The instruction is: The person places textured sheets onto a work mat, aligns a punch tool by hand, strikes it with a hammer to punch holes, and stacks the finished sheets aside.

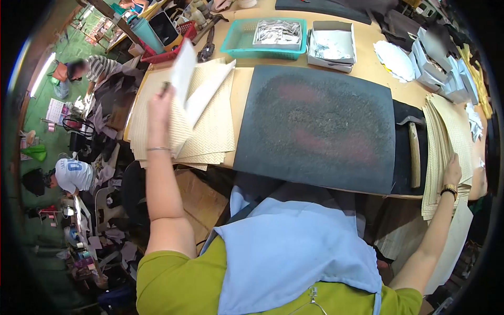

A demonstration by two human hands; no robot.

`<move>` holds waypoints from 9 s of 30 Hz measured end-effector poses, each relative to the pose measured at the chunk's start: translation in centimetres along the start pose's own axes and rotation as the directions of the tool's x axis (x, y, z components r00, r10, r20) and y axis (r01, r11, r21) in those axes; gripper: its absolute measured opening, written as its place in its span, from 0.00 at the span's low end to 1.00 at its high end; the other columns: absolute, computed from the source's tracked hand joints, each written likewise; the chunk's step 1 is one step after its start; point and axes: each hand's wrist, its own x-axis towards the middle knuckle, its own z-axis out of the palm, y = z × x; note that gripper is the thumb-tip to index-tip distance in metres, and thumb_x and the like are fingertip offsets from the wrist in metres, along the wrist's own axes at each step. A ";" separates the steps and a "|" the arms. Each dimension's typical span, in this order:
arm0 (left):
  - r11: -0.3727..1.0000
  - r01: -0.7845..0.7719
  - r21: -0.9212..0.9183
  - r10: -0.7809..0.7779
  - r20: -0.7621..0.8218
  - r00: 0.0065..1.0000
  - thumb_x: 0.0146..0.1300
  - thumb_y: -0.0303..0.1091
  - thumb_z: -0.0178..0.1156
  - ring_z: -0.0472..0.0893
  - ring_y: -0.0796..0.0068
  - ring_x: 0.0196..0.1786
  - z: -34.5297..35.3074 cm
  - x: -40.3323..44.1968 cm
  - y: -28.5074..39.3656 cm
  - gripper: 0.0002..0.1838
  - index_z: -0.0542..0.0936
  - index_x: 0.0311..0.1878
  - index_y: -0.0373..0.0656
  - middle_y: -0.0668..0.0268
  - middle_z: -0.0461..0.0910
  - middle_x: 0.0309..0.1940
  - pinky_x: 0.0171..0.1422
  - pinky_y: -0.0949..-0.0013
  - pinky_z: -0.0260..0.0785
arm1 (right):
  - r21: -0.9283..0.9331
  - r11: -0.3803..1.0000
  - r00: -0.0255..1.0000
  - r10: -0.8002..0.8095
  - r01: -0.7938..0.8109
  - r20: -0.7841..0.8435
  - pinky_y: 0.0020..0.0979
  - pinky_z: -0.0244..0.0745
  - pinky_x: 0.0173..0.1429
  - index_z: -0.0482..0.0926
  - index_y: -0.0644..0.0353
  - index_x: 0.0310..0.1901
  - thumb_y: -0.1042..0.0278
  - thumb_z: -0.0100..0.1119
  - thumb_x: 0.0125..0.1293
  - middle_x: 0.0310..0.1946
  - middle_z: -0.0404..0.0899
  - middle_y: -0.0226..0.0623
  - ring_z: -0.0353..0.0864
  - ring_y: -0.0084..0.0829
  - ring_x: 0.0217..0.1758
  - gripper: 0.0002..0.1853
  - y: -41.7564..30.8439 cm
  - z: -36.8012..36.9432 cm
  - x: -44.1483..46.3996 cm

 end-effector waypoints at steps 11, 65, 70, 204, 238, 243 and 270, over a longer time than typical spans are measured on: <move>0.953 0.170 -0.252 -0.093 0.290 0.952 0.67 0.42 0.57 0.81 0.79 0.37 -5.3 1.8 2.2 0.18 0.77 0.52 0.38 0.67 0.82 0.39 0.44 0.74 0.74 | 0.022 0.998 0.998 0.061 -0.061 0.020 0.49 0.71 0.52 0.71 0.49 0.59 0.52 0.35 0.74 0.46 0.78 0.56 0.76 0.58 0.50 0.20 1.2 0.5 1.1; 0.708 -0.145 -0.691 0.511 0.359 0.781 0.65 0.28 0.61 0.80 0.79 0.43 24.4 -7.4 8.2 0.12 0.77 0.51 0.37 0.66 0.81 0.42 0.51 0.74 0.74 | 0.256 0.937 0.956 -0.180 0.239 -0.231 0.40 0.74 0.51 0.72 0.55 0.57 0.55 0.61 0.62 0.52 0.77 0.40 0.79 0.44 0.51 0.24 -21.2 -5.2 -13.8; 0.762 -0.131 -0.634 0.428 0.341 0.837 0.59 0.26 0.66 0.80 0.80 0.40 28.0 -8.3 7.6 0.13 0.78 0.46 0.38 0.66 0.82 0.37 0.48 0.76 0.74 | 0.242 0.946 0.962 -0.165 0.217 -0.216 0.40 0.75 0.51 0.72 0.55 0.57 0.55 0.60 0.63 0.52 0.77 0.40 0.79 0.44 0.51 0.23 -21.4 -5.4 -13.9; 0.984 -0.062 -0.168 0.125 0.398 0.909 0.64 0.29 0.60 0.72 0.86 0.38 11.7 -8.8 -1.6 0.13 0.75 0.50 0.35 0.73 0.77 0.36 0.45 0.80 0.66 | 0.853 0.461 0.882 -0.259 -0.245 0.394 0.17 0.60 0.28 0.77 0.65 0.31 0.66 0.63 0.63 0.20 0.71 0.20 0.64 0.10 0.24 0.10 -25.1 -10.6 -18.2; 0.804 -0.214 -0.556 0.484 0.402 0.777 0.66 0.30 0.60 0.79 0.81 0.48 27.5 -8.1 5.5 0.16 0.76 0.56 0.40 0.66 0.82 0.45 0.54 0.76 0.72 | 0.892 0.425 0.984 0.012 0.154 -0.176 0.18 0.64 0.33 0.76 0.65 0.32 0.74 0.60 0.65 0.28 0.73 0.26 0.68 0.15 0.29 0.06 -19.5 -1.7 -18.2; 0.822 -0.263 -0.505 0.492 0.399 0.774 0.66 0.30 0.60 0.79 0.83 0.46 27.4 -8.4 6.0 0.15 0.78 0.55 0.40 0.68 0.83 0.43 0.52 0.77 0.71 | 0.889 0.421 0.979 0.004 0.182 -0.202 0.18 0.64 0.33 0.76 0.65 0.32 0.74 0.60 0.65 0.27 0.73 0.26 0.68 0.15 0.29 0.05 -19.8 -1.7 -18.2; 0.815 -0.356 -0.458 0.546 0.398 0.737 0.65 0.28 0.60 0.81 0.81 0.44 27.6 -8.7 6.2 0.14 0.79 0.53 0.39 0.66 0.84 0.41 0.49 0.77 0.74 | 0.199 0.936 0.910 -0.204 0.290 -0.362 0.43 0.70 0.49 0.76 0.57 0.48 0.58 0.64 0.60 0.35 0.78 0.41 0.76 0.45 0.42 0.18 -19.9 -6.7 -15.4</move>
